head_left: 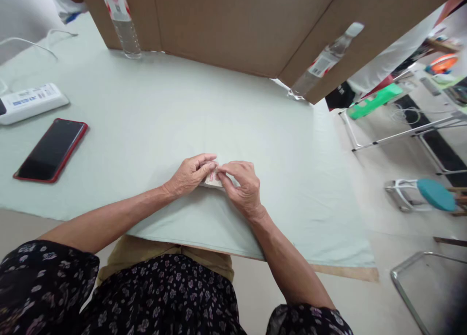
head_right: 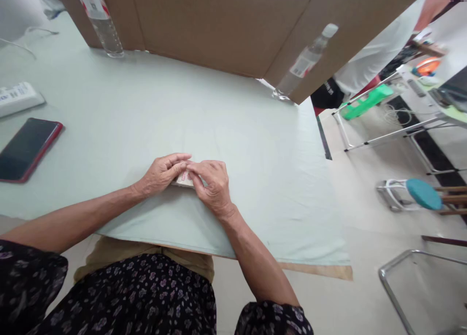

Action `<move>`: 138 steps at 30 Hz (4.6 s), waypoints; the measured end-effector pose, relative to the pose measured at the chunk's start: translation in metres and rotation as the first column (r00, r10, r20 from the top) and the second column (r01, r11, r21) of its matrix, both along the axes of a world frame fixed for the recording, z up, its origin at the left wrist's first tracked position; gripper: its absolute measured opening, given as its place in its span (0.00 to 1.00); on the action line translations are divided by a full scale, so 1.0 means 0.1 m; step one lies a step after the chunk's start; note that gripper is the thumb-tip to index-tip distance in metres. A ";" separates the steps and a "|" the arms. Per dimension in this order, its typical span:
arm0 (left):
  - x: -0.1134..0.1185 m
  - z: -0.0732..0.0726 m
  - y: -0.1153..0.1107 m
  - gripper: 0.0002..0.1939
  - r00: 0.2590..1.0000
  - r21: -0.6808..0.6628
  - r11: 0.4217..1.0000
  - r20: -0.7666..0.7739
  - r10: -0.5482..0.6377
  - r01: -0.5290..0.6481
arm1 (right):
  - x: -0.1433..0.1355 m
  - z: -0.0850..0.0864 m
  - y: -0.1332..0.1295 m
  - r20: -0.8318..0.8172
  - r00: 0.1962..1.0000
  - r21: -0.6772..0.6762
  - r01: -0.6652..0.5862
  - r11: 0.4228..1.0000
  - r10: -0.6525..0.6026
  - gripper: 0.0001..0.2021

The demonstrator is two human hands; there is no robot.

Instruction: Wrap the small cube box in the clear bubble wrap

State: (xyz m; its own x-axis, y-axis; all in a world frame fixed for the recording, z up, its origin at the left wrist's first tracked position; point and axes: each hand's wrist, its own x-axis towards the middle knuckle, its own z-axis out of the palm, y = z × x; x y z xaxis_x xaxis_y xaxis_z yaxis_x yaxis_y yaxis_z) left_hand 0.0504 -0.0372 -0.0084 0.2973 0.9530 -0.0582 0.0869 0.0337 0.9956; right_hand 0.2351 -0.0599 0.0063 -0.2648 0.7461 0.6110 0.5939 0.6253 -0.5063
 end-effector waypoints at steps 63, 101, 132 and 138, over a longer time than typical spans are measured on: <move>-0.26 0.21 0.13 0.41 0.976 0.030 0.977 -0.049 -0.211 0.212 | 0.12 -0.16 0.04 0.092 0.988 0.061 -0.127 0.990 0.121 0.39; -0.16 0.18 0.06 0.44 0.989 0.047 0.988 0.033 -0.146 0.144 | 0.11 -0.22 0.07 0.135 0.991 0.079 -0.027 0.997 0.016 0.27; -0.15 0.22 0.06 0.47 0.989 -0.253 0.959 0.106 -0.104 0.128 | 0.10 -0.22 0.07 0.120 0.983 -0.110 -0.126 0.986 0.139 0.21; -0.13 0.23 0.06 0.44 0.992 -0.244 0.965 0.104 -0.075 0.099 | 0.08 -0.21 0.06 0.137 0.981 -0.124 -0.124 0.985 0.141 0.22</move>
State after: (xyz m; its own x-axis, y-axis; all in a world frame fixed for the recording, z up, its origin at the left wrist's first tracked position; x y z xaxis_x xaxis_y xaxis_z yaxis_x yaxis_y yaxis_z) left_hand 0.0371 -0.0311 0.0142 0.3936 0.8825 -0.2573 0.0076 0.2768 0.9609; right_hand 0.2429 -0.0535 -0.0147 -0.4451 0.7611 0.4718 0.5817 0.6463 -0.4939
